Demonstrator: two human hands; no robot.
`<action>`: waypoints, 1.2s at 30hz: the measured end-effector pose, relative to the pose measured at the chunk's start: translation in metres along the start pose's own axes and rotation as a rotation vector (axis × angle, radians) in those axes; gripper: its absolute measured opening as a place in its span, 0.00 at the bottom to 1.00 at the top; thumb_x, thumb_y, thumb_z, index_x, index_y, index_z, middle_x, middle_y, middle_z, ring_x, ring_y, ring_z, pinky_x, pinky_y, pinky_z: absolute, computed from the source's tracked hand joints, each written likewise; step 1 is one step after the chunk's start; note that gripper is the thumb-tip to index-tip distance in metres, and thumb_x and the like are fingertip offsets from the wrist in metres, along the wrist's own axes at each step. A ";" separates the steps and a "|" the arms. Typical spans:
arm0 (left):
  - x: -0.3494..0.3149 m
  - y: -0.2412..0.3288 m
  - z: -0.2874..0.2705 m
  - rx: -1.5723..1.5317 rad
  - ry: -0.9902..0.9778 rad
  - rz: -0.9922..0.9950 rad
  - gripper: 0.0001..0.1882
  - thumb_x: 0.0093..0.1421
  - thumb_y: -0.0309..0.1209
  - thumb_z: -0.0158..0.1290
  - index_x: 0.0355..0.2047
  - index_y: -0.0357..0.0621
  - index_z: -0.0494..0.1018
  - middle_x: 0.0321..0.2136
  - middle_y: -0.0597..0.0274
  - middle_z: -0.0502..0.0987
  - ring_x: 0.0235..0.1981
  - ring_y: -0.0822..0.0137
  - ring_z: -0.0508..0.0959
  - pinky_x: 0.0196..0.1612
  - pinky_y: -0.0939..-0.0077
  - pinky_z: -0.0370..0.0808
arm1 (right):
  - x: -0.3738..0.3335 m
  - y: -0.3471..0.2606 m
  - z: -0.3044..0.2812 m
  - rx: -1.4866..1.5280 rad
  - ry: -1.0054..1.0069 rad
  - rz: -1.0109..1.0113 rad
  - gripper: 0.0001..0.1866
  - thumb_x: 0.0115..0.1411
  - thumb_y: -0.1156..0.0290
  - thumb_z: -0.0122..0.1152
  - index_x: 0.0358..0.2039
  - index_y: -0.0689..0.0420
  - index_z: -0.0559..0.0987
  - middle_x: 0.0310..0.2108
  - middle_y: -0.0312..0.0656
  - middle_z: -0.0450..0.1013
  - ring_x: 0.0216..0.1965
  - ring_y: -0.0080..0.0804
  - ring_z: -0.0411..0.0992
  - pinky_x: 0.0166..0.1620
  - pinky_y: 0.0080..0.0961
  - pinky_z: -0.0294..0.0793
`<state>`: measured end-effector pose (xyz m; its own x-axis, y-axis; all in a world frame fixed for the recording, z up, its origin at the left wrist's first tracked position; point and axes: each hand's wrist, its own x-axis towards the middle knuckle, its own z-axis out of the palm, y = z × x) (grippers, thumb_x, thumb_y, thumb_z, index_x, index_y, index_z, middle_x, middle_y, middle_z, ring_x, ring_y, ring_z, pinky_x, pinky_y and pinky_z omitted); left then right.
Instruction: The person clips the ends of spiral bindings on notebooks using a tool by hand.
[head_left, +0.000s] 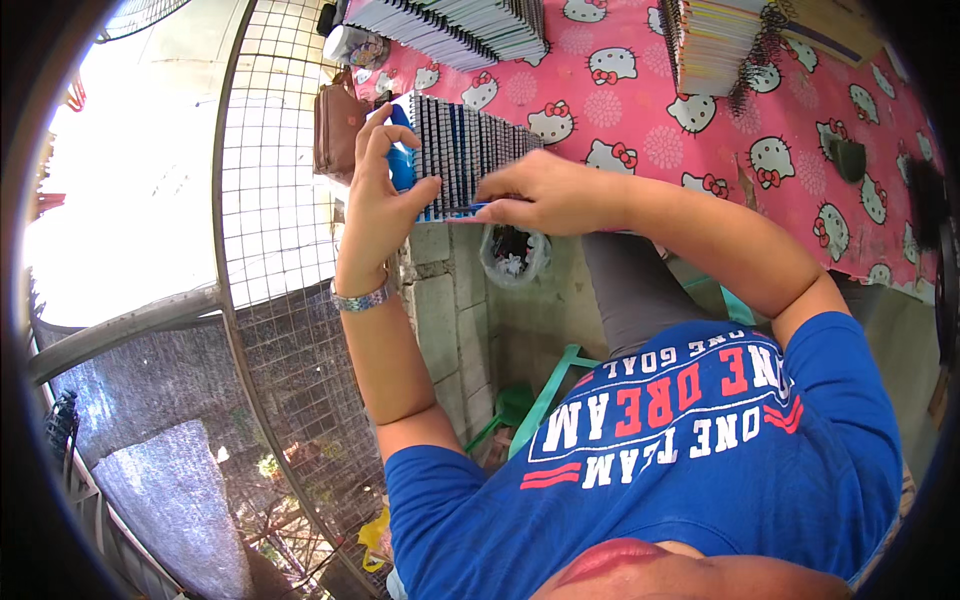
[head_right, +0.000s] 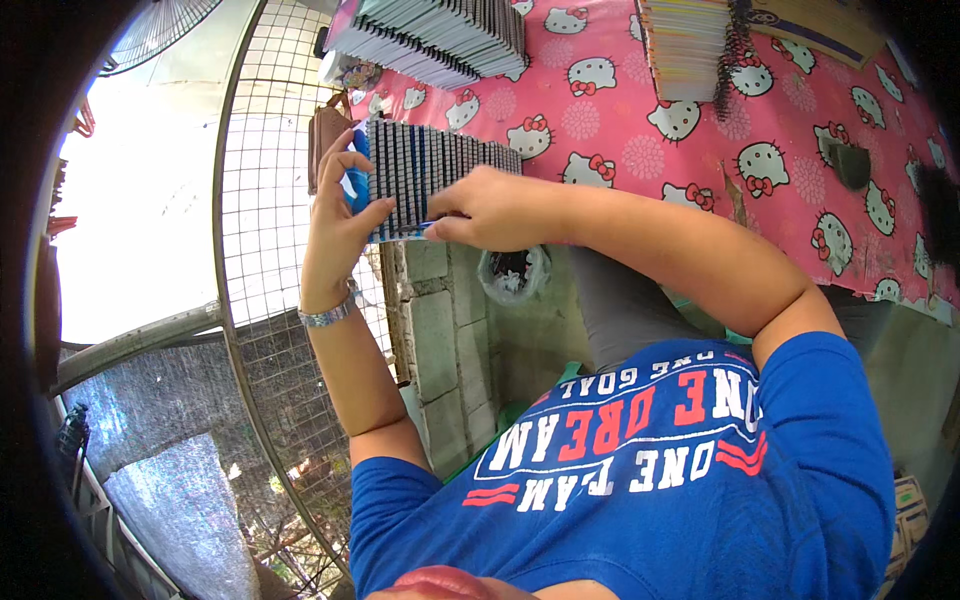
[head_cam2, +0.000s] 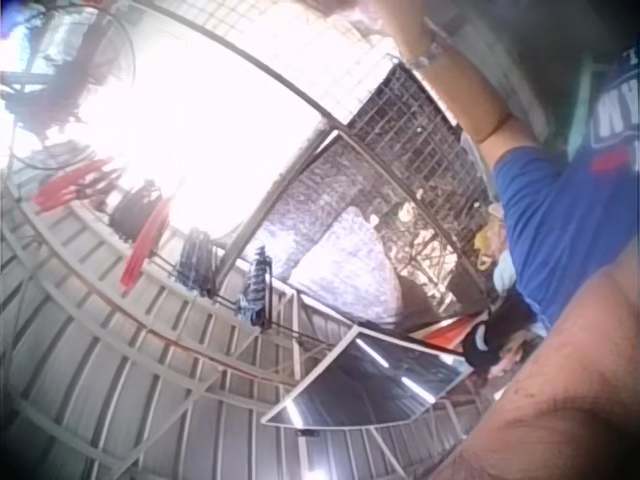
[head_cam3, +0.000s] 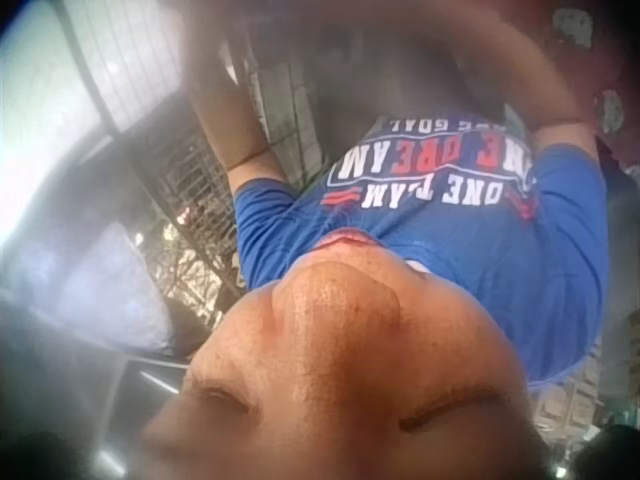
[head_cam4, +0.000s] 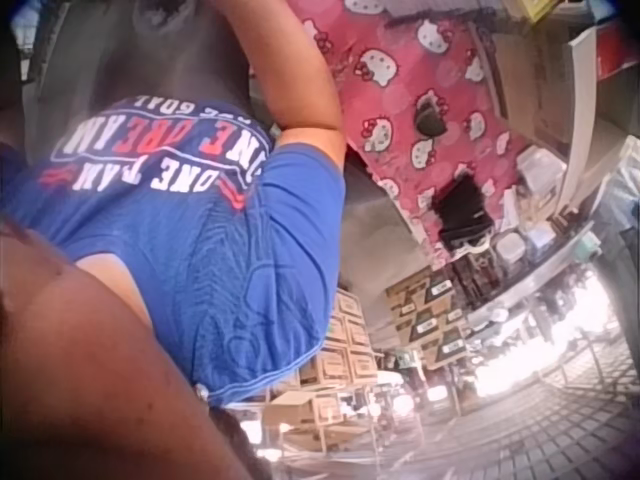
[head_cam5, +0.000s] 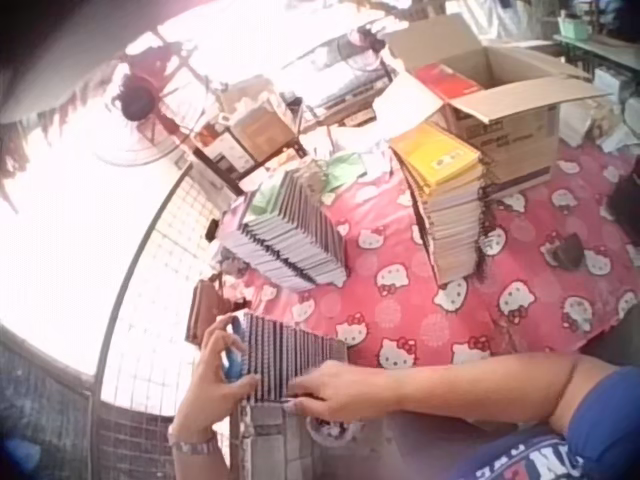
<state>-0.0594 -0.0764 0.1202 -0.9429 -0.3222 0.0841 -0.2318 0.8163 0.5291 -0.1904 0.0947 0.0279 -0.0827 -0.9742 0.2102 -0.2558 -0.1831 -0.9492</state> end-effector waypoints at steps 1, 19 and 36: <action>-0.002 -0.002 0.000 0.000 -0.002 -0.004 0.22 0.44 0.23 0.62 0.41 0.47 0.69 0.65 0.55 0.56 0.58 0.64 0.65 0.50 0.72 0.69 | 0.001 -0.005 0.000 0.307 -0.256 0.326 0.17 0.57 0.58 0.63 0.40 0.56 0.79 0.36 0.43 0.73 0.41 0.42 0.74 0.49 0.38 0.71; 0.003 0.003 0.005 0.027 0.005 0.022 0.25 0.43 0.24 0.60 0.43 0.47 0.68 0.64 0.53 0.56 0.57 0.61 0.65 0.52 0.71 0.67 | -0.006 0.039 0.007 -0.363 0.209 -0.289 0.22 0.55 0.55 0.63 0.46 0.54 0.77 0.41 0.43 0.71 0.46 0.41 0.71 0.50 0.37 0.68; 0.001 0.001 0.005 -0.009 -0.009 -0.019 0.25 0.43 0.23 0.61 0.43 0.48 0.68 0.65 0.53 0.57 0.59 0.59 0.64 0.54 0.70 0.65 | 0.002 0.037 -0.007 -0.130 -0.023 -0.114 0.20 0.56 0.59 0.66 0.45 0.57 0.78 0.40 0.45 0.73 0.44 0.38 0.73 0.48 0.35 0.70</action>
<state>-0.0618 -0.0733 0.1171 -0.9406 -0.3331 0.0660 -0.2477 0.8059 0.5378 -0.2067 0.0870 -0.0049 -0.0243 -0.9512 0.3076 -0.3852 -0.2750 -0.8809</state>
